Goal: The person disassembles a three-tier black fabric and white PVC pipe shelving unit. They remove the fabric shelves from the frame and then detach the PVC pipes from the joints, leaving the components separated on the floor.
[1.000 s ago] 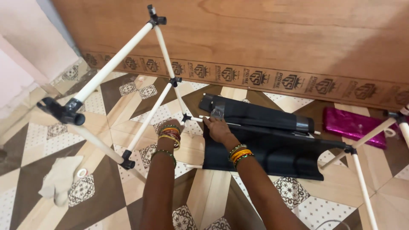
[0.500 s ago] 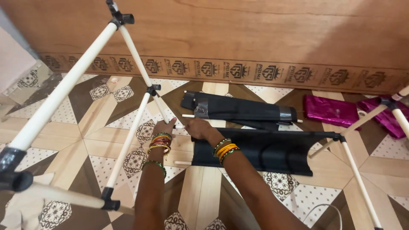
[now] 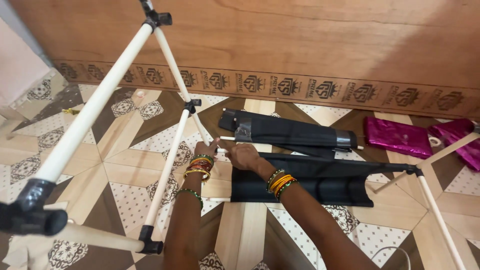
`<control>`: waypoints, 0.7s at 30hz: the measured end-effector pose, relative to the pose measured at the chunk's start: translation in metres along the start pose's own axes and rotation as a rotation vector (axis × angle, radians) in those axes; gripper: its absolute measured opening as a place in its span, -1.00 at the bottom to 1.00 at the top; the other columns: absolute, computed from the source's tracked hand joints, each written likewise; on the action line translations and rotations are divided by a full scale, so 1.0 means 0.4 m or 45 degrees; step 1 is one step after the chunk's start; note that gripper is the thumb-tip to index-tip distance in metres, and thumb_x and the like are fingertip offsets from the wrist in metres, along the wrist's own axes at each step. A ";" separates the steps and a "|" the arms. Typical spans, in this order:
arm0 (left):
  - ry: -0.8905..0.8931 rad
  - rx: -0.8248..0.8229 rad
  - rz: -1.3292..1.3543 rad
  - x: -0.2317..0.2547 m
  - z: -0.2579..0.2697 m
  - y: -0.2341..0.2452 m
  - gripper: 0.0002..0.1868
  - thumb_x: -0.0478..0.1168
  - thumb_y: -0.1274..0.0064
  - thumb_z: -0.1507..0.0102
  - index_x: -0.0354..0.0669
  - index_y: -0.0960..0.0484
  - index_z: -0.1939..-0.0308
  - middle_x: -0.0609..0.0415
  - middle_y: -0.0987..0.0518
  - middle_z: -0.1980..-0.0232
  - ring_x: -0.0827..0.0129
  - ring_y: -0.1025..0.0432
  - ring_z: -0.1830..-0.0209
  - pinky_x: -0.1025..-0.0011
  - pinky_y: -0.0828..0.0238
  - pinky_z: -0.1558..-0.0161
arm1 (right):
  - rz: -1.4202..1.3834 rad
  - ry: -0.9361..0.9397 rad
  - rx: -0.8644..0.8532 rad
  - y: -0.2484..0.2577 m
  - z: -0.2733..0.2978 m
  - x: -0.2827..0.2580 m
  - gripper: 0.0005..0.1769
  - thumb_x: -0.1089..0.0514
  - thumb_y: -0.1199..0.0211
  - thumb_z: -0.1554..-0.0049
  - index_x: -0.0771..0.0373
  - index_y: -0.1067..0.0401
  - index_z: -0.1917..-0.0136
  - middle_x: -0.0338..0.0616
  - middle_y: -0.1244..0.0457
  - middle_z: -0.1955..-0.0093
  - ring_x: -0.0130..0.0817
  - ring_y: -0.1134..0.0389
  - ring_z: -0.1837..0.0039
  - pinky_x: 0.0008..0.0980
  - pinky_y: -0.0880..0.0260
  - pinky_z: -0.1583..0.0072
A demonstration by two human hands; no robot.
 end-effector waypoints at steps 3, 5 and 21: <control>-0.033 0.052 -0.044 0.020 -0.004 0.015 -0.43 0.10 -0.34 -0.16 -0.47 -0.62 0.33 -0.10 -0.59 0.52 0.26 -0.44 0.71 0.30 -0.37 0.64 | 0.039 -0.024 0.096 0.029 0.010 -0.018 -0.36 -0.11 0.00 -0.31 0.00 -0.02 -0.60 0.08 -0.42 0.10 0.06 -0.45 0.06 0.03 -0.39 0.00; -0.028 0.087 -0.108 0.036 0.001 0.022 -0.44 0.12 -0.34 -0.15 -0.43 -0.64 0.34 -0.09 -0.60 0.52 0.28 -0.47 0.68 0.32 -0.40 0.60 | 0.009 -0.033 0.178 0.051 0.021 -0.023 -0.43 -0.13 -0.01 -0.28 -0.01 -0.17 -0.52 0.03 -0.42 0.12 0.02 -0.45 0.12 0.00 -0.41 0.06; -0.067 -0.088 -0.182 0.118 0.086 0.017 -0.36 0.17 -0.30 -0.17 -0.48 -0.58 0.29 -0.02 -0.53 0.55 0.35 -0.38 0.69 0.35 -0.29 0.65 | -0.308 0.044 -0.027 0.111 0.019 -0.015 -0.41 -0.28 0.17 -0.33 0.15 -0.50 -0.15 0.24 -0.37 0.08 0.22 -0.38 -0.06 0.11 -0.34 -0.12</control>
Point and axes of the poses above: each hand's wrist, its own z-axis away from the middle knuckle, its own y-axis out of the back of the hand, x = y × z, the point moved 8 cm from there along -z, towards the middle knuckle
